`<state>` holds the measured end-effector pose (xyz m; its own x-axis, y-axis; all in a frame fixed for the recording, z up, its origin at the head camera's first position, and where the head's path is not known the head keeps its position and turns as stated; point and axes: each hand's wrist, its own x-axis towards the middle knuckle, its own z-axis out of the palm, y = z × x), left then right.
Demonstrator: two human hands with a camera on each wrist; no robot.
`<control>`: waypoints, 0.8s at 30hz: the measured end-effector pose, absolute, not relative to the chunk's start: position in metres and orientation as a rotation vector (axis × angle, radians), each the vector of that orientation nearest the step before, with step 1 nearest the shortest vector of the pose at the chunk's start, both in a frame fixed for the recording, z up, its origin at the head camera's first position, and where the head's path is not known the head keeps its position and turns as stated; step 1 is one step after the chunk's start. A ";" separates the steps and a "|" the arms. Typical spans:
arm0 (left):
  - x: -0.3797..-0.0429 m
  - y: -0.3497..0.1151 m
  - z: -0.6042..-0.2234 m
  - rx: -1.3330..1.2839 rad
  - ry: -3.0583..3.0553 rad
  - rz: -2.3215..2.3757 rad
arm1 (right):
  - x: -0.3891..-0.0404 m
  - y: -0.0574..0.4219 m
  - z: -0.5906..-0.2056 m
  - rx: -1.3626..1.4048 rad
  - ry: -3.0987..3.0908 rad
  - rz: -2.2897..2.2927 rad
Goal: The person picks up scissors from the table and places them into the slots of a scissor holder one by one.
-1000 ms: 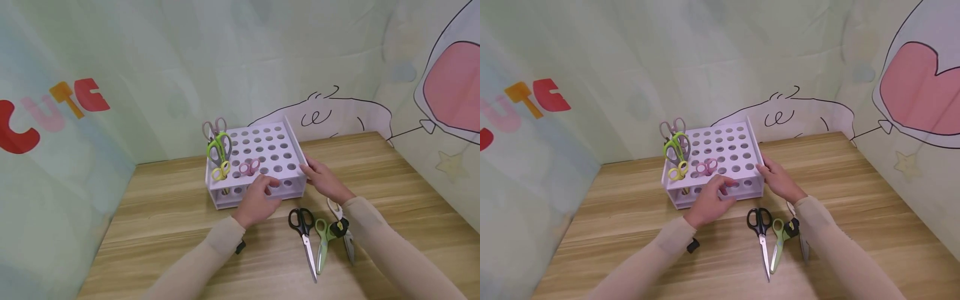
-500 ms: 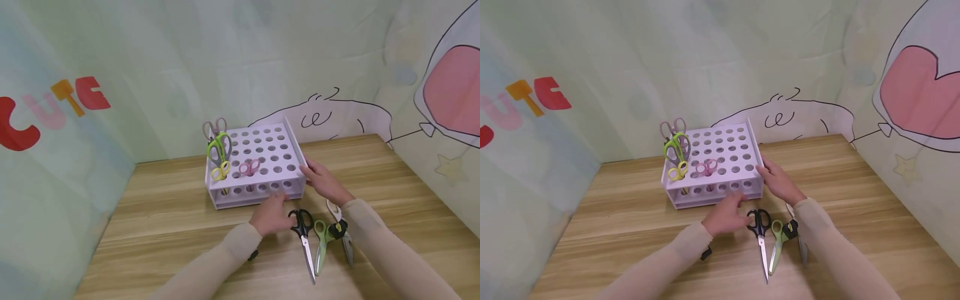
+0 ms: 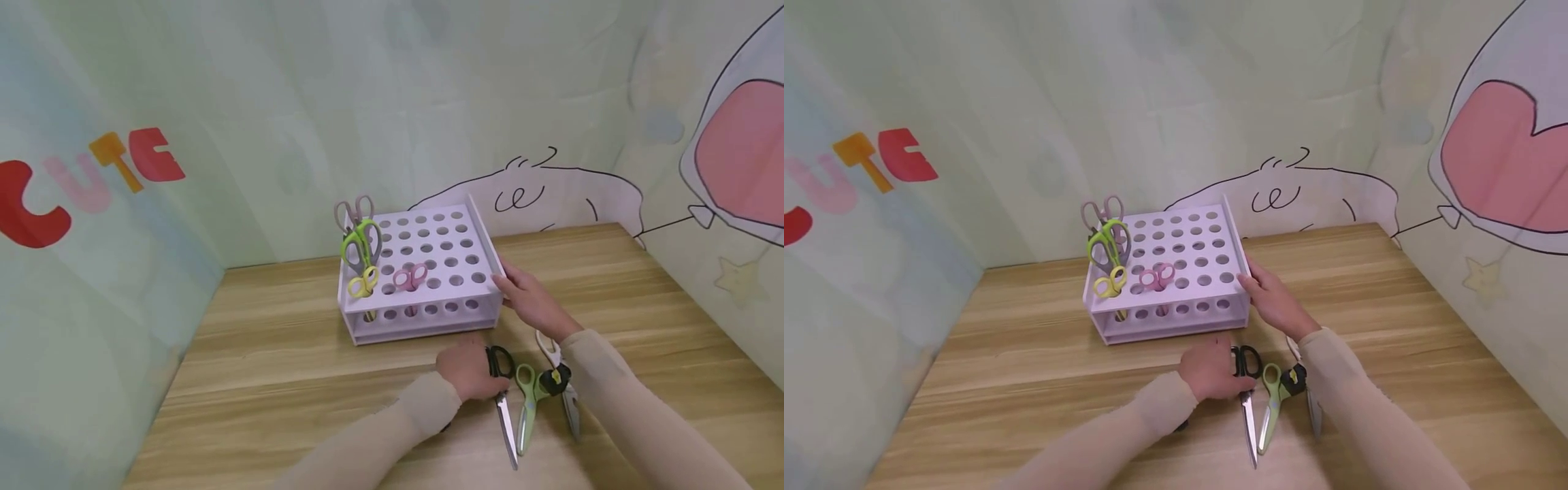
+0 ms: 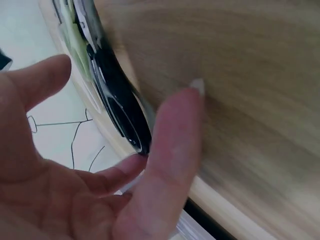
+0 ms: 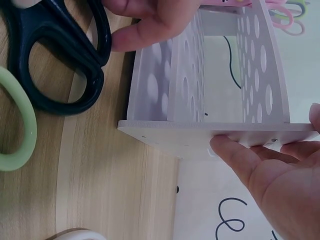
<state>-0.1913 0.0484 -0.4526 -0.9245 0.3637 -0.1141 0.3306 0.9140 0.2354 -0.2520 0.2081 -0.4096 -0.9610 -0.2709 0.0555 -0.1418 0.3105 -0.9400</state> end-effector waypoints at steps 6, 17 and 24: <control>-0.184 0.059 -0.459 0.519 2.983 0.154 | -0.251 0.207 -0.412 -0.367 2.453 -1.728; -0.187 0.066 -0.463 0.461 3.081 0.298 | -0.252 0.207 -0.411 -0.359 2.463 -1.727; -0.193 0.062 -0.465 0.490 3.053 0.606 | -0.251 0.208 -0.412 -0.377 2.447 -1.746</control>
